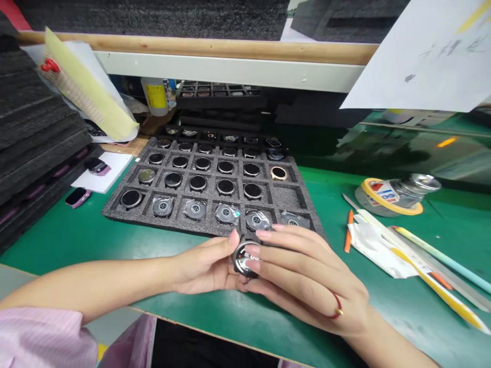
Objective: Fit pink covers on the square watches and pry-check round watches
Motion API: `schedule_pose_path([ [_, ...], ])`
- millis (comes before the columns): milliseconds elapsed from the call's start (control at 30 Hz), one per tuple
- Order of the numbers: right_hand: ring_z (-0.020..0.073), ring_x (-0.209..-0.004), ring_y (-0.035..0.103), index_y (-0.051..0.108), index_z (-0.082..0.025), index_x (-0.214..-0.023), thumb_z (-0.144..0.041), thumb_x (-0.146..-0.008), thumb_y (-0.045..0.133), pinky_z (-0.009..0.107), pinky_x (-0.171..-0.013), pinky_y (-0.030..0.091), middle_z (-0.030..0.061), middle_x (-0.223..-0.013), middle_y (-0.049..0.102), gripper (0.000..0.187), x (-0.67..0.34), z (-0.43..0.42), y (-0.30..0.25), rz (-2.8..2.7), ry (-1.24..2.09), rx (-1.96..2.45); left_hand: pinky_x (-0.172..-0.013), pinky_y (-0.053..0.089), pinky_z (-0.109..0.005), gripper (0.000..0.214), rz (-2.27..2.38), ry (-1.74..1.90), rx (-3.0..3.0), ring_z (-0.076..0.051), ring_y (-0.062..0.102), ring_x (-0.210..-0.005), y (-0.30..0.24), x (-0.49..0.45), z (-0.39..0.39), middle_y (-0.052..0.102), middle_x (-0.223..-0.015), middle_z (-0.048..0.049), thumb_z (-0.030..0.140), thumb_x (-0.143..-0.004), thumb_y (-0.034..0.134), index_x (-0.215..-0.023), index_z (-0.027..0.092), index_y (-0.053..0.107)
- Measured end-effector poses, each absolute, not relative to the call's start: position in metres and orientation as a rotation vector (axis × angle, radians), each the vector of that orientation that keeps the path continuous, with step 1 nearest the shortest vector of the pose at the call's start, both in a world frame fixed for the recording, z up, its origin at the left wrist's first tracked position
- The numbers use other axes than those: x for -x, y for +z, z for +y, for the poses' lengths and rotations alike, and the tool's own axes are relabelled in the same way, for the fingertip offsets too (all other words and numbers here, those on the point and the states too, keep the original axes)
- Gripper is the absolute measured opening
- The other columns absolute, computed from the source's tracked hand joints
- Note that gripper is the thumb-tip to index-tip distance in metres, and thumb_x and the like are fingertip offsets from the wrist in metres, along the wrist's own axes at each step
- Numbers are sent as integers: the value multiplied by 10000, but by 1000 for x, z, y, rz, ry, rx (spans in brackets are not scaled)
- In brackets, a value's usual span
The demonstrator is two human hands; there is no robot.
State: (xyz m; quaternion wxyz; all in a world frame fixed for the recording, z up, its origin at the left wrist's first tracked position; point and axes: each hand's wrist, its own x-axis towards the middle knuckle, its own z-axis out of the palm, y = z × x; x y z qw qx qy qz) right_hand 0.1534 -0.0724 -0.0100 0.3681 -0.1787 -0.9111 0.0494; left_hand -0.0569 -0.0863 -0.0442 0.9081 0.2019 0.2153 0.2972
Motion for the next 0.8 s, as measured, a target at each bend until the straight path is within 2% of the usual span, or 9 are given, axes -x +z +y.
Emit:
schedule_pose_path([
  [100,193,-889,775,650,-326,-1233,-157,-975,589,367,-841,648,-22,-959,808,315,-157,-77,-6,-2256,345,470,-740,473,-246,560,438,584,-401,-106,599,-737,-44,59,-84,672,-829,-49,632,-767,747,-976,115,701],
  [200,213,-743,763,705,-361,-1113,-151,-925,664,380,-657,647,-9,-858,798,284,-160,-71,-8,-1893,286,746,-700,467,-226,624,405,556,-427,-90,587,-697,-43,61,-82,718,-933,-88,655,-784,718,-1100,117,721],
  [267,243,-802,763,732,-350,-1028,-134,-890,703,438,-714,642,11,-894,796,258,-165,-58,-14,-1777,149,920,-686,465,-229,616,391,554,-441,-90,577,-673,-42,62,-82,732,-960,-95,649,-804,702,-1143,135,726],
  [367,251,-939,760,755,-286,-972,-152,-917,654,473,-862,621,28,-987,800,176,-174,-34,-30,-2025,30,903,-677,464,-232,604,389,552,-452,-95,572,-672,-43,63,-82,739,-968,-105,644,-828,679,-1156,139,730],
  [533,253,-911,746,767,-248,-938,-322,-939,638,450,-871,581,41,-916,802,149,-183,-17,-33,-2249,46,909,-704,487,-227,610,407,553,-438,-107,603,-709,-43,66,-83,740,-974,-123,643,-861,640,-1168,124,729],
  [600,249,-908,735,760,-246,-949,-359,-964,586,422,-871,560,54,-947,795,208,-192,-16,-22,-2126,-15,1146,-737,500,-226,587,416,551,-423,-112,614,-737,-41,66,-83,735,-994,-129,616,-873,647,-1175,120,731],
  [667,248,-846,726,747,-229,-931,-365,-979,535,389,-814,543,69,-881,779,256,-208,-13,-10,-1962,-106,1606,-782,508,-234,526,452,559,-434,-111,617,-763,-40,65,-84,719,-1082,-134,566,-891,655,-1170,128,738],
  [733,267,-743,707,723,-207,-805,-372,-955,555,376,-710,513,82,-721,733,280,-228,-8,-4,-1827,-153,2039,-804,511,-254,469,531,586,-531,-109,612,-765,-40,63,-84,696,-1155,-130,539,-911,637,-1123,138,756],
  [800,278,-635,668,656,-208,-626,-380,-897,629,362,-607,459,78,-575,660,322,-246,-3,-5,-1814,-130,2264,-788,507,-262,465,637,594,-734,-106,603,-732,-41,61,-85,705,-1039,-97,554,-910,629,-1087,144,758],
])
